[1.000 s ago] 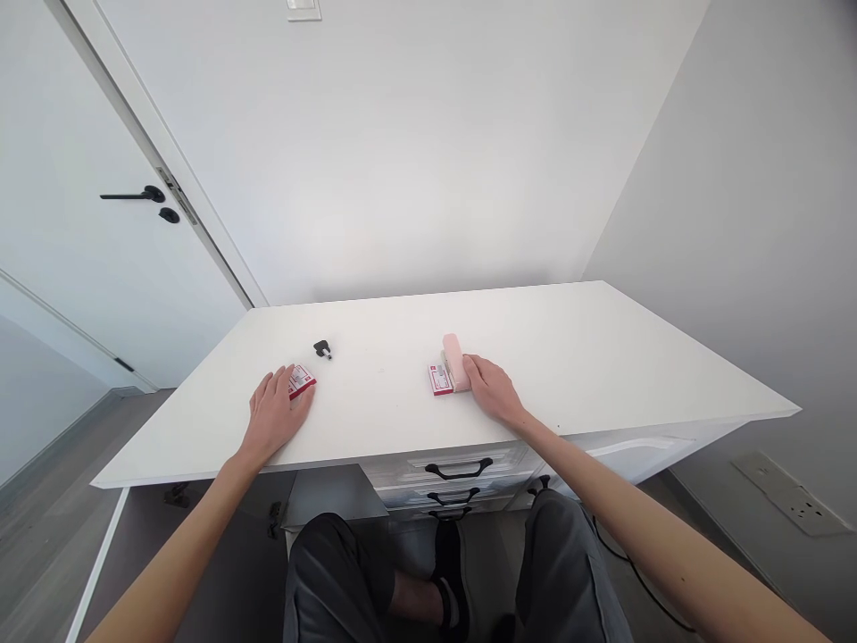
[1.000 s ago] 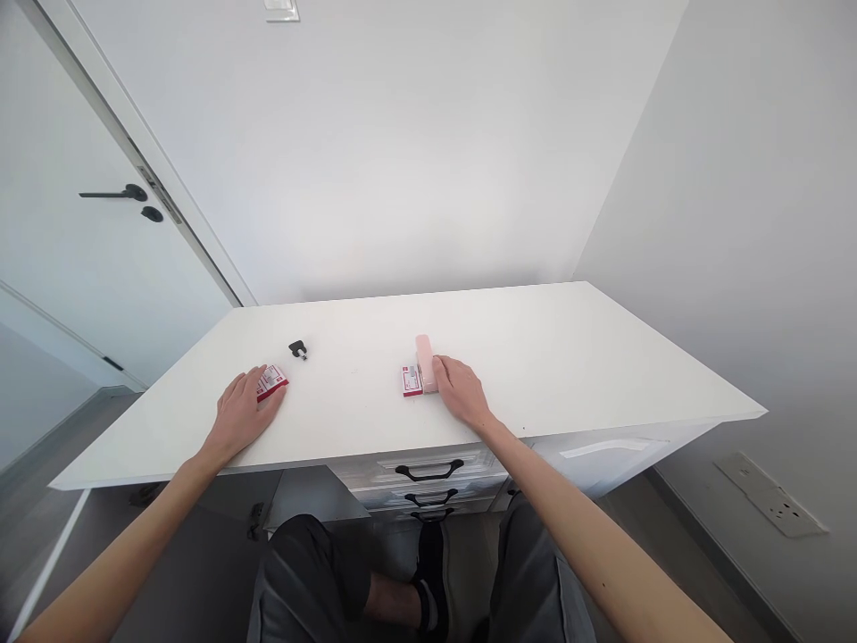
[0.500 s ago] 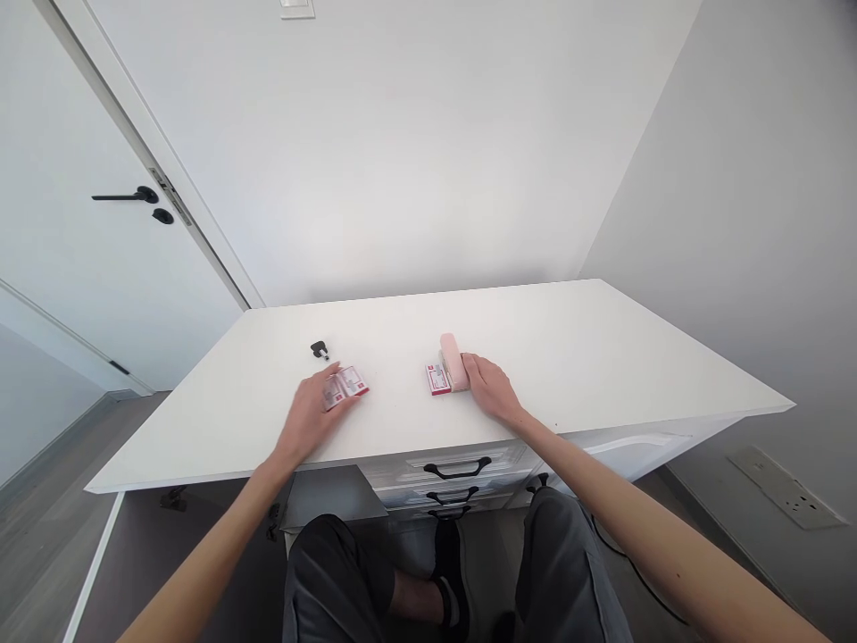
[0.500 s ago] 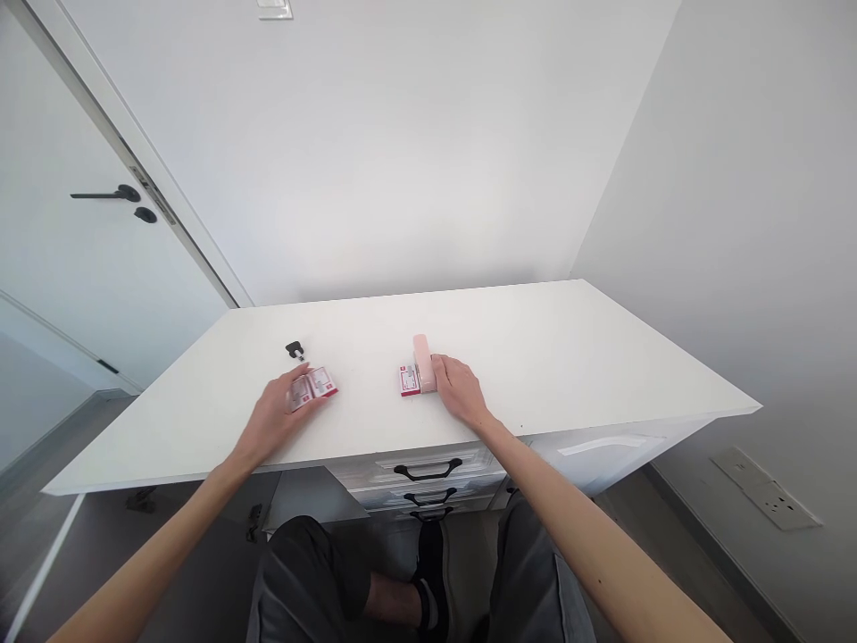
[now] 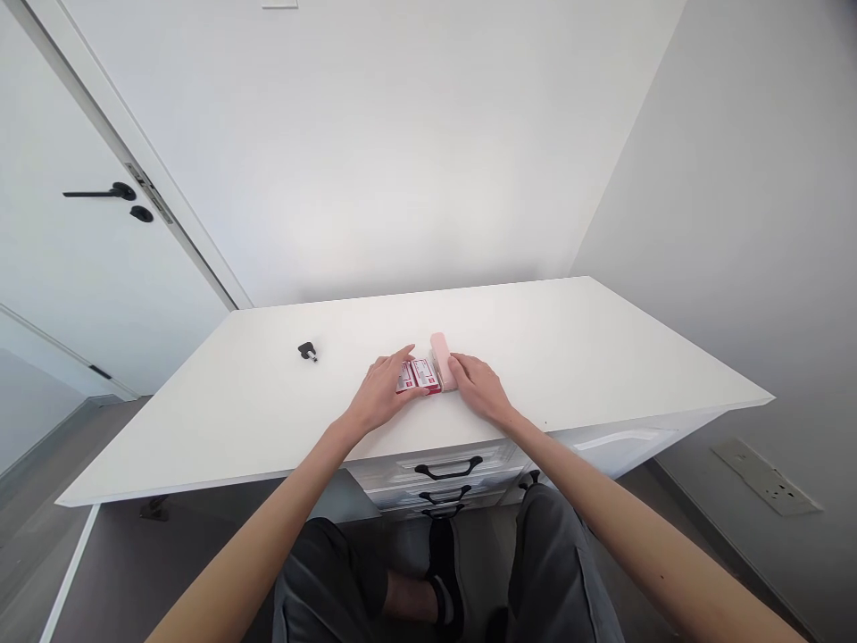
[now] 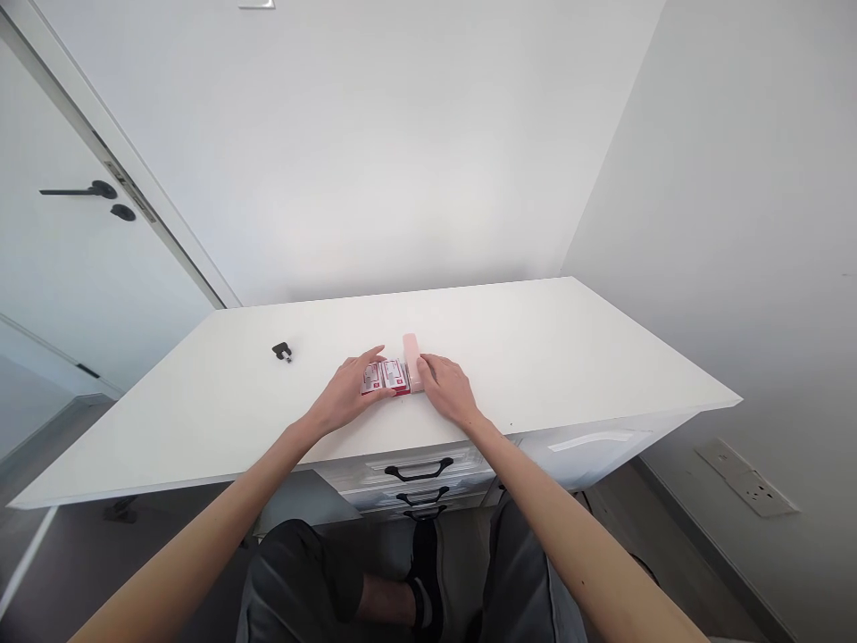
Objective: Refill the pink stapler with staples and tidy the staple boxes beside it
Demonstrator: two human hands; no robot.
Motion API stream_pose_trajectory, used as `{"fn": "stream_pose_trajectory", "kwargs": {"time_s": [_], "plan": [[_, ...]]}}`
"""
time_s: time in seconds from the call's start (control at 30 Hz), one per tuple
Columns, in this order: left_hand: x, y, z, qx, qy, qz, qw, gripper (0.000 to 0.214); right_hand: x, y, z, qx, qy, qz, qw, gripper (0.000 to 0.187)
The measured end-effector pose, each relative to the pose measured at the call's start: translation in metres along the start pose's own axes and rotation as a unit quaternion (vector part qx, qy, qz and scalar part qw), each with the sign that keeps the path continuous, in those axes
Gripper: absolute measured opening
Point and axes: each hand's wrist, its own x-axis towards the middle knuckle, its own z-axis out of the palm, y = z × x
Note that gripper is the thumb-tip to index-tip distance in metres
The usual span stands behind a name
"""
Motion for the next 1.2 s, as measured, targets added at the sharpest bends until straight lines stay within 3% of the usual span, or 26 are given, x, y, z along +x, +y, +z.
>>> {"fn": "stream_pose_trajectory", "kwargs": {"time_s": [0.27,0.53,0.73,0.93,1.2], "plan": [[0.006,0.001,0.006,-0.007,-0.015,0.001,1.0,0.081,0.001,-0.001,-0.002,0.0,0.001,-0.011,1.0,0.048],[0.007,0.012,-0.004,-0.055,0.056,0.021,0.997,0.086,0.001,-0.002,-0.003,-0.007,0.007,-0.02,1.0,0.046],[0.02,0.021,0.017,-0.091,0.048,0.023,0.994,0.089,0.002,-0.001,-0.002,-0.004,0.004,-0.018,1.0,0.046],[0.021,0.013,0.033,-0.136,0.055,0.035,0.989,0.099,0.003,0.001,-0.002,0.002,0.004,-0.013,1.0,0.045],[0.005,-0.01,0.024,-0.22,0.026,-0.034,0.975,0.107,0.003,0.003,-0.002,0.014,0.008,-0.005,1.0,0.044]]}}
